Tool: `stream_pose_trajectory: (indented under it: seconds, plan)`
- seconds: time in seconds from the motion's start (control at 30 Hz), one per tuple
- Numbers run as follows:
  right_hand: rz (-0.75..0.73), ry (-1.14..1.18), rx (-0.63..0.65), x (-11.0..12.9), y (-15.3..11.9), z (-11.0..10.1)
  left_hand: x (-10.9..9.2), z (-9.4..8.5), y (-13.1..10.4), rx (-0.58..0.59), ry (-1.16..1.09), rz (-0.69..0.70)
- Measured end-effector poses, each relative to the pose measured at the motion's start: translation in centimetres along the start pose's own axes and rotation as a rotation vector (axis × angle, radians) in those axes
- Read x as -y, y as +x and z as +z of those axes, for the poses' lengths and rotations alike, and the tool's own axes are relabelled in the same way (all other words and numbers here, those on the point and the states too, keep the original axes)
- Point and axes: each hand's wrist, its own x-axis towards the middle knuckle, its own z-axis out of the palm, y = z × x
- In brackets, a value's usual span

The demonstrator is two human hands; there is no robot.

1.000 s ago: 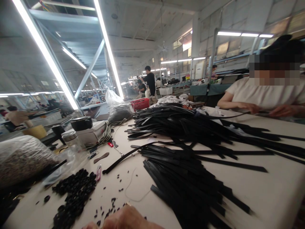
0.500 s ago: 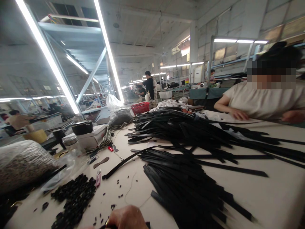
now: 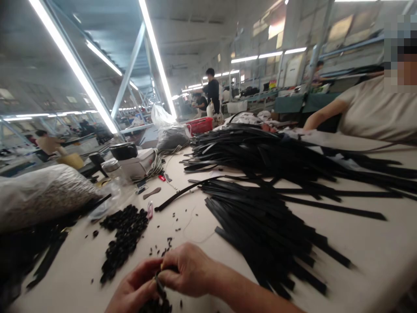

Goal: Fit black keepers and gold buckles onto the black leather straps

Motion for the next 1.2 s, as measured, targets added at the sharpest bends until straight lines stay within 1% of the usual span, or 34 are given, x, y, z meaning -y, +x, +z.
stream_pose_trajectory:
  seconds: [0.1,0.27,0.37,0.5,0.53,0.6,0.67,0.7,0.73,0.77,0.8,0.9,0.93,1.0,1.07,1.2]
  plan:
    - [-0.024,-0.030,0.004,0.3,0.1,-0.7,-0.4,-0.5,-0.2,-0.003,0.037,0.039]
    - [-0.041,-0.045,0.053,0.1,0.5,-1.4,-0.2,-1.1,0.0,-0.047,0.055,0.028]
    - [-0.038,-0.100,0.026,0.0,0.6,-1.6,-0.3,-1.1,0.0,-0.090,0.095,0.048]
    - [-0.083,-0.203,-0.029,-0.3,0.6,-1.3,-0.9,-1.0,-0.3,-0.064,0.274,0.058]
    - [-0.097,-0.211,-0.068,-0.3,0.6,-1.3,-0.9,-1.0,-0.3,-0.070,0.311,0.068]
    - [-0.140,-0.204,-0.215,-0.2,0.5,-1.2,-0.8,-0.9,-0.3,-0.105,0.313,0.076]
    - [-0.219,-0.183,-0.407,0.0,0.4,-1.2,-0.5,-0.8,0.0,-0.157,0.214,0.062]
    - [-0.264,-0.174,-0.479,0.1,0.4,-1.2,-0.3,-0.7,0.1,-0.182,0.145,0.057]
    - [-0.298,-0.171,-0.511,0.2,0.3,-1.2,-0.2,-0.6,0.2,-0.204,0.077,0.058]
    - [-0.310,-0.173,-0.505,0.3,0.3,-1.0,-0.1,-0.4,0.3,-0.224,0.015,0.067]
    - [-0.299,-0.171,-0.468,0.3,0.2,-0.7,0.0,-0.3,0.3,-0.237,-0.037,0.077]
    - [-0.187,-0.091,-0.297,0.2,0.2,0.5,-0.1,0.3,0.3,-0.236,-0.144,0.077]
    - [-0.139,-0.036,-0.268,0.1,0.2,1.0,-0.1,0.4,0.2,-0.232,-0.168,0.065]
    - [-0.054,0.092,-0.274,0.1,0.4,1.7,-0.2,0.6,0.2,-0.235,-0.203,0.047]
    - [-0.006,0.212,-0.320,0.1,0.6,2.1,-0.1,0.6,0.2,-0.248,-0.218,0.047]
    - [-0.049,0.418,-0.357,0.6,0.6,2.0,0.6,0.2,0.3,-0.246,-0.158,0.085]
